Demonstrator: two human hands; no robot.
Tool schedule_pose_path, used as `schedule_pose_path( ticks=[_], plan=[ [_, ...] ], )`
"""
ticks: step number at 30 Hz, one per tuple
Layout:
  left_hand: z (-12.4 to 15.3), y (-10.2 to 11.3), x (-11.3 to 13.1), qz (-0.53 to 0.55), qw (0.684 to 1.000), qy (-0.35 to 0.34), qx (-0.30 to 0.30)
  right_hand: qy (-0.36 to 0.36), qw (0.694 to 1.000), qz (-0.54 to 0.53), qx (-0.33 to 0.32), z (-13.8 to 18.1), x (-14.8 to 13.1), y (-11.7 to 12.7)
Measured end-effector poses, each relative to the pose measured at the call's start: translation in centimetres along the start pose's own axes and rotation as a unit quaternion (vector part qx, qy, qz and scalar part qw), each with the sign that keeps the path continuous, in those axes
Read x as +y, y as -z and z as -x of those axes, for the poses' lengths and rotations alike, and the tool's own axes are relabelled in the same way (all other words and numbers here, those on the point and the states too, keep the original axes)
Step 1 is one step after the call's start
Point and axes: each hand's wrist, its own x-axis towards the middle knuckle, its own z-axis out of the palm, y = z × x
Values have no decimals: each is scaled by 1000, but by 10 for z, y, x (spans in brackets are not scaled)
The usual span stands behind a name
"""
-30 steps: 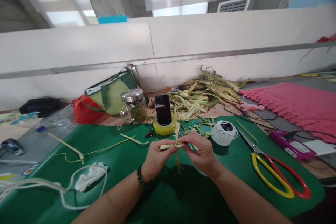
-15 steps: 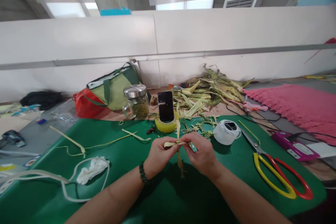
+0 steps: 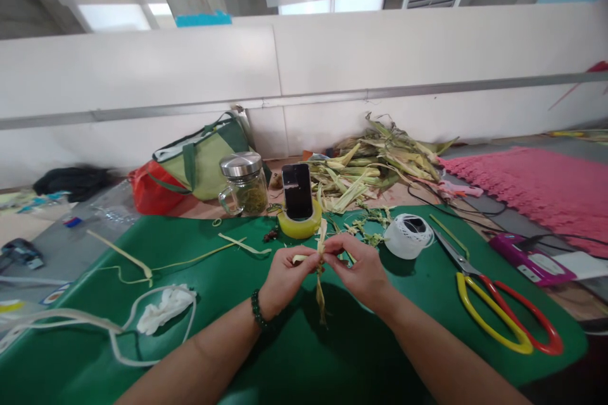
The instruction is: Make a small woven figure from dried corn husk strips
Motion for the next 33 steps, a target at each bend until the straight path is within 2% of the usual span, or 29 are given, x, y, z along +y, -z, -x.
schedule_pose_path(
  ticks=[4, 7, 9, 11, 13, 16, 19, 21, 25, 30, 33],
  plan=[
    [1, 1, 2, 28, 999, 15, 1, -73, 994, -86, -5, -2, -2, -1],
    [2, 0, 5, 33, 999, 24, 4, -157, 970, -184, -27, -8, -2, 3],
    [2, -2, 7, 47, 998, 46, -1, -204, 947, -241, -63, -12, -1, 7],
    [2, -3, 8, 72, 994, 85, -18, -219, 926, -284, -116, -14, -1, 10],
    [2, -4, 8, 102, 985, 129, -48, -204, 916, -305, -160, -15, -1, 12],
    [2, -5, 6, 142, 969, 180, -94, -185, 916, -299, -192, -15, -1, 15],
    [2, -5, 3, 155, 959, 206, -119, -200, 908, -280, -240, -15, 2, 19],
    [3, -5, 2, 162, 957, 207, -125, -185, 918, -241, -257, -15, 3, 23],
    [3, -5, 4, 181, 957, 190, -119, -105, 962, -148, -205, -15, 2, 28],
    [2, -2, 7, 162, 967, 167, -107, -81, 956, -202, -198, -15, -1, 31],
    [2, -3, 7, 163, 966, 167, -109, 12, 968, -151, -201, -16, 0, 32]
  ],
)
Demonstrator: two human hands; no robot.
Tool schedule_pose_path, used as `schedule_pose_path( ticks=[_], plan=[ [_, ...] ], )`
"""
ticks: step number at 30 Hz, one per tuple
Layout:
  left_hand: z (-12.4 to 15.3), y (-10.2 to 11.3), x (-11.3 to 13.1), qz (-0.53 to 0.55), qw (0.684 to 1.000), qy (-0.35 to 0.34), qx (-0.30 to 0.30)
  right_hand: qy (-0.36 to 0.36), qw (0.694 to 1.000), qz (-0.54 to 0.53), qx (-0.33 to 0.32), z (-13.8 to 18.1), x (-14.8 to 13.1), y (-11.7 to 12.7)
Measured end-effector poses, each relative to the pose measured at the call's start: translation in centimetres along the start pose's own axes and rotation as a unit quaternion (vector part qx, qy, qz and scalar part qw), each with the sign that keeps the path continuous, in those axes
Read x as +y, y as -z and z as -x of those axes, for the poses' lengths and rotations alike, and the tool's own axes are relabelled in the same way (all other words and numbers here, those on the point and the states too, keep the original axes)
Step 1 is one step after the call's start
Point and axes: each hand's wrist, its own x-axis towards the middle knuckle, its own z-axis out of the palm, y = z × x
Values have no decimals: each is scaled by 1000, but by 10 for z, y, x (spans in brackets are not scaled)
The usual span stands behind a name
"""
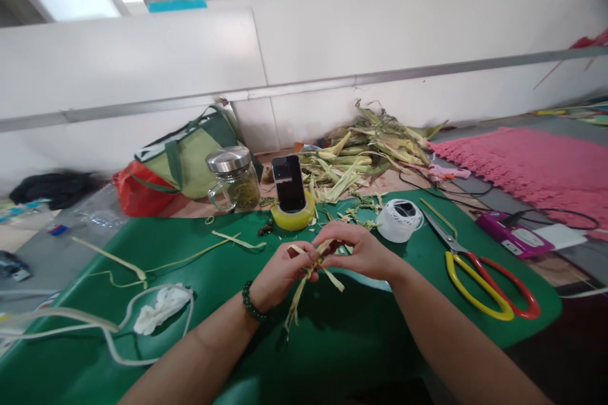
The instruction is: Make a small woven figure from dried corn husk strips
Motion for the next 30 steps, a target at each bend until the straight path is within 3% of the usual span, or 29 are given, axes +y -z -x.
schedule_pose_path(
  ticks=[4, 9, 14, 30],
  plan=[
    [-1, 0, -3, -10, 999, -4, 36, 119, 974, 189, 42, 1, 0, 1],
    [-4, 2, -7, 32, 991, -34, 128, 191, 880, 406, 155, 4, -6, -8],
    [-3, -1, -6, 48, 985, -36, 159, 231, 819, 508, 132, 2, -11, -18],
    [-5, 4, -6, -11, 989, -11, 145, 230, 822, 520, 23, 5, 0, -17]
  ],
)
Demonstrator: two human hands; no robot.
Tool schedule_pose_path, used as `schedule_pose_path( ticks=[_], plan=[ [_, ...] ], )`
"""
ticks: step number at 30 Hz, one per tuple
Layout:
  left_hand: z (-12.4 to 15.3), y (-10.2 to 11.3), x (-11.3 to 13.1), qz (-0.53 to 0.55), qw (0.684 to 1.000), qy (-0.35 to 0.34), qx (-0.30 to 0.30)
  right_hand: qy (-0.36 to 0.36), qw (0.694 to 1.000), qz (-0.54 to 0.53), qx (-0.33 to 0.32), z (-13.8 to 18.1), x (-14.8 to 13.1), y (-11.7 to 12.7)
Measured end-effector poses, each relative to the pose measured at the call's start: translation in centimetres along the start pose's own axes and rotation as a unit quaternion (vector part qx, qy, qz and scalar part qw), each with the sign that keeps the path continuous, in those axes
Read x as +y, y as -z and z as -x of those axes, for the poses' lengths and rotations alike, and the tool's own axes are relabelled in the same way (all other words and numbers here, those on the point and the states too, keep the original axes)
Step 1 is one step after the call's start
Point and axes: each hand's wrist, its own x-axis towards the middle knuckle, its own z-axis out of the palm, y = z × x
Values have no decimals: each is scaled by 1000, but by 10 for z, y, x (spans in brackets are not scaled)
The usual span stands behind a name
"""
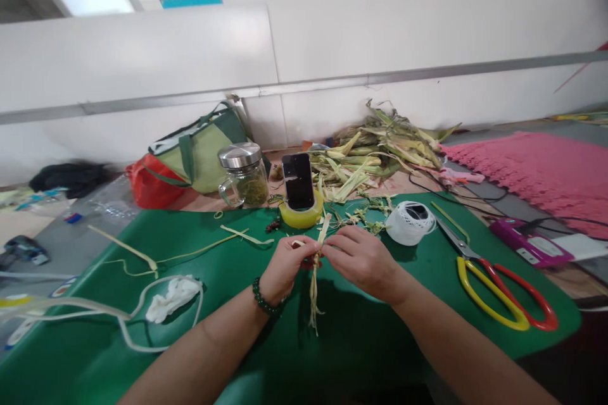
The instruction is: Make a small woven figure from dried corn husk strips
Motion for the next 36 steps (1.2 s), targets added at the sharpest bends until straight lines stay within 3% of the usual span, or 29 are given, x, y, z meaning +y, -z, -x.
schedule_pose_path(
  ticks=[3, 7, 11, 15, 18, 24, 29, 32, 34, 36],
  plan=[
    [-1, 1, -1, 14, 1000, 14, -18, -2, 1000, -2, -19, 0, 1, -2],
    [-1, 0, -2, 39, 999, 4, -21, -32, 999, -9, 21, -3, -1, -3],
    [1, -1, -3, 47, 999, -23, -11, -112, 987, -82, 84, -4, -4, -8],
    [4, -3, -2, 17, 998, -64, -10, -201, 956, -195, 83, -1, -6, -14],
    [5, -4, 1, -27, 995, -94, 0, -291, 910, -289, 56, -1, -7, -15],
    [6, -4, 5, -100, 986, -128, 20, -432, 774, -463, -18, -7, -9, -17],
    [5, -5, 4, -57, 996, -73, 15, -458, 708, -537, -12, -7, 0, -20],
    [5, -5, 4, -17, 999, -27, -10, -434, 659, -614, -15, -5, 4, -19],
    [5, -5, 5, 0, 1000, -2, -22, -385, 684, -620, 4, -4, 4, -17],
    [5, -4, 6, 12, 999, 15, -38, -314, 754, -576, 27, -3, 5, -15]
  ],
)
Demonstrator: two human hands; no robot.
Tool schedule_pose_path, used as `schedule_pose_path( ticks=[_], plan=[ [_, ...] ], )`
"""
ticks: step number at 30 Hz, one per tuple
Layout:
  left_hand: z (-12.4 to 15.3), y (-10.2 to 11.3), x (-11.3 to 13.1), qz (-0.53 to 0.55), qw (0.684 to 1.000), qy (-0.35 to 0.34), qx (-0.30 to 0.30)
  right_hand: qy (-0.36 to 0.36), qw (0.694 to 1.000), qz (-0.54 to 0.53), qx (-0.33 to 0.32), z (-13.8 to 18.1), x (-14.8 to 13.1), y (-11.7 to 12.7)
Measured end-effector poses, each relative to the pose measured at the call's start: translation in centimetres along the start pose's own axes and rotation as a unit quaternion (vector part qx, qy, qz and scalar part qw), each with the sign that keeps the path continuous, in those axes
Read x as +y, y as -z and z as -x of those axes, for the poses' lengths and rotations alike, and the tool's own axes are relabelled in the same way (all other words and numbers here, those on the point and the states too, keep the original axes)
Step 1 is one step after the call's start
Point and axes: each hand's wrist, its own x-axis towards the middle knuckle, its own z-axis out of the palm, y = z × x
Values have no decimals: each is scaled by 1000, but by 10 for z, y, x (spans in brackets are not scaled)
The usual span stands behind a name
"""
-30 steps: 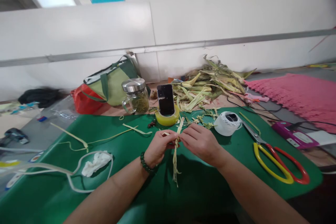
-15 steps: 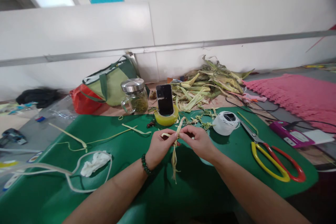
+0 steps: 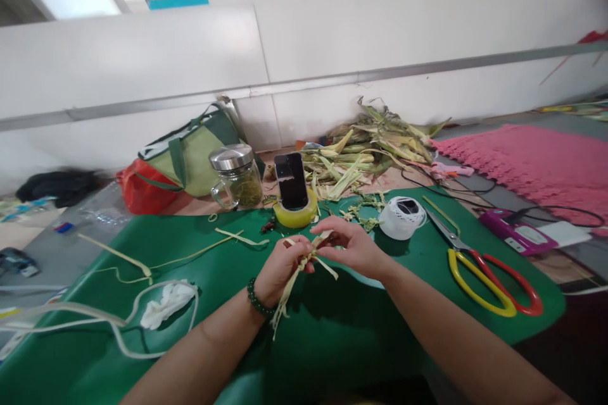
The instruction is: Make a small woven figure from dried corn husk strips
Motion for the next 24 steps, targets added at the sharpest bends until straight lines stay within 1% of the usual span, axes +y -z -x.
schedule_pose_path(
  ticks=[2, 3, 5, 7, 8, 10, 12, 15, 17, 20, 24],
  plan=[
    [0, 0, 1, 1, 1000, 11, -17, 77, 994, 80, -18, 1, -3, 3],
    [0, 0, 1, 0, 1000, 14, -21, 107, 987, 117, -17, 1, -4, 4],
    [0, 0, 2, -1, 1000, 9, -12, 158, 969, 190, 19, 2, -9, 7],
    [1, -1, 1, 3, 1000, -14, 11, 211, 937, 268, 75, 4, -13, 9],
    [2, -1, 0, 0, 999, -32, 22, 236, 918, 306, 88, 5, -15, 8],
    [3, -2, -1, -22, 996, -74, 40, 274, 885, 366, 84, 6, -17, 5],
    [4, -2, -1, -63, 989, -124, 54, 289, 866, 402, 73, 6, -16, 0],
    [6, -3, -1, -111, 975, -180, 67, 288, 857, 420, 71, 4, -13, -4],
    [7, -3, -1, -117, 974, -181, 68, 288, 854, 427, 72, 3, -11, -5],
    [6, -3, -2, -97, 980, -160, 63, 282, 846, 447, 77, 3, -10, -5],
    [4, -3, -5, -63, 985, -143, 77, 244, 851, 457, 92, 5, -8, -8]
  ],
)
